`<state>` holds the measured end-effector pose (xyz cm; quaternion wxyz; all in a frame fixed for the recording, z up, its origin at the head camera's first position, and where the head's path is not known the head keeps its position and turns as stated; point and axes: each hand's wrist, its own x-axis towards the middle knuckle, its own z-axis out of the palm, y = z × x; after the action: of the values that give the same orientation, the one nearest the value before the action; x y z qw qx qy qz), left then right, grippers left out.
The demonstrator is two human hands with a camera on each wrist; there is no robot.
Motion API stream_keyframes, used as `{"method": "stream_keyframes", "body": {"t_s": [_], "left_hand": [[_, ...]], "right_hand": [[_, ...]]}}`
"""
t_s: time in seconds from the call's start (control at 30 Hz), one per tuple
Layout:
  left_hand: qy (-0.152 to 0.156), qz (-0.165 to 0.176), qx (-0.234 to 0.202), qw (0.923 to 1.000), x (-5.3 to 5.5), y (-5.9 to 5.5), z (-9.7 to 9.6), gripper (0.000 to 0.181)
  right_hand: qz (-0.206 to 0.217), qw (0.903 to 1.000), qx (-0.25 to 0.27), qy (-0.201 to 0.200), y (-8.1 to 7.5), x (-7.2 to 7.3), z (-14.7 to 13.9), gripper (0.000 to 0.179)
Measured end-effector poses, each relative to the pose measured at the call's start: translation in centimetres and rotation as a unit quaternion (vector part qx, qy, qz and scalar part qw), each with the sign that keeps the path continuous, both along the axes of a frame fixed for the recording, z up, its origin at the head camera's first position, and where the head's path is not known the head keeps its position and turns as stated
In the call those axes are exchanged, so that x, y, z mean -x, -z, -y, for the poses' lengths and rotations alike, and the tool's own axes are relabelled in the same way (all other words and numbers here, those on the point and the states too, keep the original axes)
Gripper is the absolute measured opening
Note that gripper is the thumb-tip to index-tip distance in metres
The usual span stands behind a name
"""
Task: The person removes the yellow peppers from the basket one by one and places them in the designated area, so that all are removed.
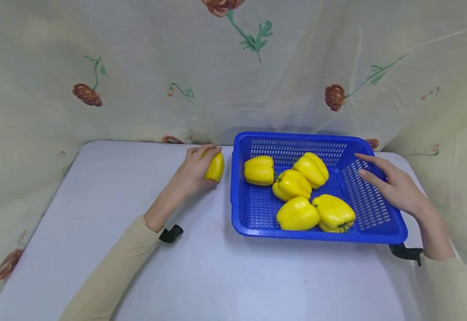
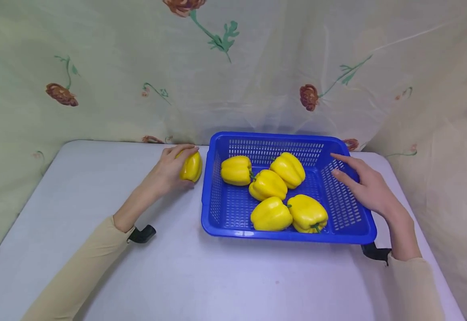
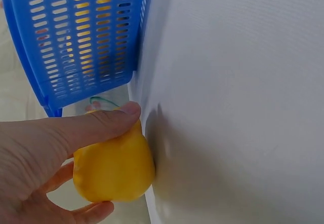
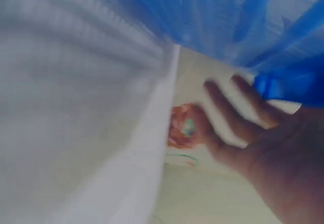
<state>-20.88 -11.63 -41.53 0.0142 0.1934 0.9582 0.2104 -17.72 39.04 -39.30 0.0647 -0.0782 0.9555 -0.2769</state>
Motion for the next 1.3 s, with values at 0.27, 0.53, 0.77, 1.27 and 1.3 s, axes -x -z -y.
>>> {"method": "stream_keyframes", "body": {"t_s": [0.27, 0.53, 0.77, 1.27, 1.3], "left_hand": [[0.000, 0.001, -0.007, 1.0000, -0.1, 0.2, -0.1, 0.090], [-0.003, -0.011, -0.018, 0.9998, 0.0, 0.6, -0.2, 0.086], [-0.001, -0.006, -0.011, 0.9999, -0.1, 0.6, -0.1, 0.080], [0.003, -0.004, -0.025, 0.9997, -0.3, 0.9, -0.7, 0.089], [0.002, -0.001, -0.023, 0.9997, -0.3, 0.9, -0.7, 0.090]], "right_hand": [[-0.002, 0.9959, 0.089, 0.016, 1.1, 0.6, -1.1, 0.055], [0.021, 0.9886, 0.148, 0.013, 1.6, 0.5, -1.8, 0.057], [0.030, 0.9823, 0.182, 0.031, 2.5, 0.5, -1.6, 0.058], [0.026, 0.9778, 0.198, 0.062, 2.7, 0.2, -1.6, 0.059], [0.026, 0.9781, 0.196, 0.065, 2.7, 0.3, -1.6, 0.059]]}}
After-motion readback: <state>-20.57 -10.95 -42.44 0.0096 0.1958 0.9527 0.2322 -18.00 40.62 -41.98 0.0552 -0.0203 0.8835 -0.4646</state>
